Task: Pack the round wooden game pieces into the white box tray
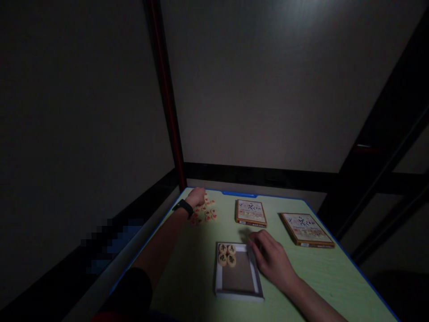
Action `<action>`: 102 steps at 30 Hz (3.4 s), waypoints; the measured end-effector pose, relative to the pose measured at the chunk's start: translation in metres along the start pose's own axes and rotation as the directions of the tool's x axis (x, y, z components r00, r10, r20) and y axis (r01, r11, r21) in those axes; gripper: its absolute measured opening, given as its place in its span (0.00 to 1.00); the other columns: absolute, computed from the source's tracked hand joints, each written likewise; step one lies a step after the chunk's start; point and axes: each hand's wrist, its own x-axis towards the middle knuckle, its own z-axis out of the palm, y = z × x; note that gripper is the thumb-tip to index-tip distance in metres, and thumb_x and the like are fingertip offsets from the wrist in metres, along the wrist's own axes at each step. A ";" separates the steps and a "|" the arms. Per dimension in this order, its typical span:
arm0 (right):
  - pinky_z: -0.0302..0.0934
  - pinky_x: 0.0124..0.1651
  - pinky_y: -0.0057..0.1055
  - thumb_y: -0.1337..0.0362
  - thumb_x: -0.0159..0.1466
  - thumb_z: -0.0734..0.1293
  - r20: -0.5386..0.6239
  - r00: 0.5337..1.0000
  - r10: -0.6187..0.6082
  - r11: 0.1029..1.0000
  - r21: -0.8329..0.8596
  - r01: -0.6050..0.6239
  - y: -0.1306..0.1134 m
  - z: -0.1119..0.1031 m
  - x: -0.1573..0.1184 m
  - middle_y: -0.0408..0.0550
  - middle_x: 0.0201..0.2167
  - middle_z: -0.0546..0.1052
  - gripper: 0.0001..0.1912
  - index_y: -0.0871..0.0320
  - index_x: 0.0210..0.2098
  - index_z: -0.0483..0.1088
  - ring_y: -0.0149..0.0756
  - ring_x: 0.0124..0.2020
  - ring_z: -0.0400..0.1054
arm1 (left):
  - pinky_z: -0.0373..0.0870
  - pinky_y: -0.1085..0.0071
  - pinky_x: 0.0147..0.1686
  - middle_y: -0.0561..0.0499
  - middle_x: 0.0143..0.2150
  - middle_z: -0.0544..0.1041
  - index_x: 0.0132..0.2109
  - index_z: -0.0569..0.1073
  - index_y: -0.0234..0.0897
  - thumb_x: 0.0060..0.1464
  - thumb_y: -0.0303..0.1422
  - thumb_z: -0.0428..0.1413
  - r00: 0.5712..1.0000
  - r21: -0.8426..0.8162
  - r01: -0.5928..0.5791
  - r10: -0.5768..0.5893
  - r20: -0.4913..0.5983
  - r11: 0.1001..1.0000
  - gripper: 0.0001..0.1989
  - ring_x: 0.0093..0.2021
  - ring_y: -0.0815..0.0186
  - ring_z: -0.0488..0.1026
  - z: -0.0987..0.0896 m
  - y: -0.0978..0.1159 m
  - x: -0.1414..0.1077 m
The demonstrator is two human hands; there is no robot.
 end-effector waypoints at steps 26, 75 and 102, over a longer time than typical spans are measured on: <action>0.74 0.46 0.37 0.68 0.68 0.63 -0.384 0.917 -0.103 0.994 -0.018 0.104 -0.003 -0.003 0.008 0.55 0.45 0.79 0.17 0.55 0.56 0.69 0.40 0.44 0.75 | 0.76 0.71 0.36 0.47 0.32 0.81 0.33 0.73 0.33 0.37 0.38 0.70 0.967 -0.956 -0.229 0.071 -0.246 -0.183 0.18 0.33 0.65 0.78 0.043 0.116 -0.115; 0.73 0.43 0.35 0.67 0.66 0.65 -0.301 0.939 -0.167 0.986 -0.051 0.159 -0.014 0.000 0.006 0.53 0.41 0.78 0.13 0.55 0.50 0.72 0.40 0.42 0.75 | 0.76 0.64 0.42 0.42 0.44 0.79 0.48 0.74 0.32 0.42 0.43 0.70 0.893 -0.952 0.046 0.439 -0.096 -0.302 0.28 0.39 0.62 0.79 0.056 0.102 -0.117; 0.74 0.42 0.35 0.65 0.67 0.66 -0.371 0.927 -0.051 0.999 -0.005 0.053 -0.011 0.000 0.005 0.52 0.41 0.79 0.12 0.54 0.50 0.72 0.39 0.40 0.75 | 0.77 0.65 0.37 0.44 0.32 0.82 0.32 0.79 0.33 0.34 0.35 0.70 0.979 -0.964 -0.183 0.056 -0.197 -0.193 0.16 0.34 0.58 0.79 0.059 0.107 -0.102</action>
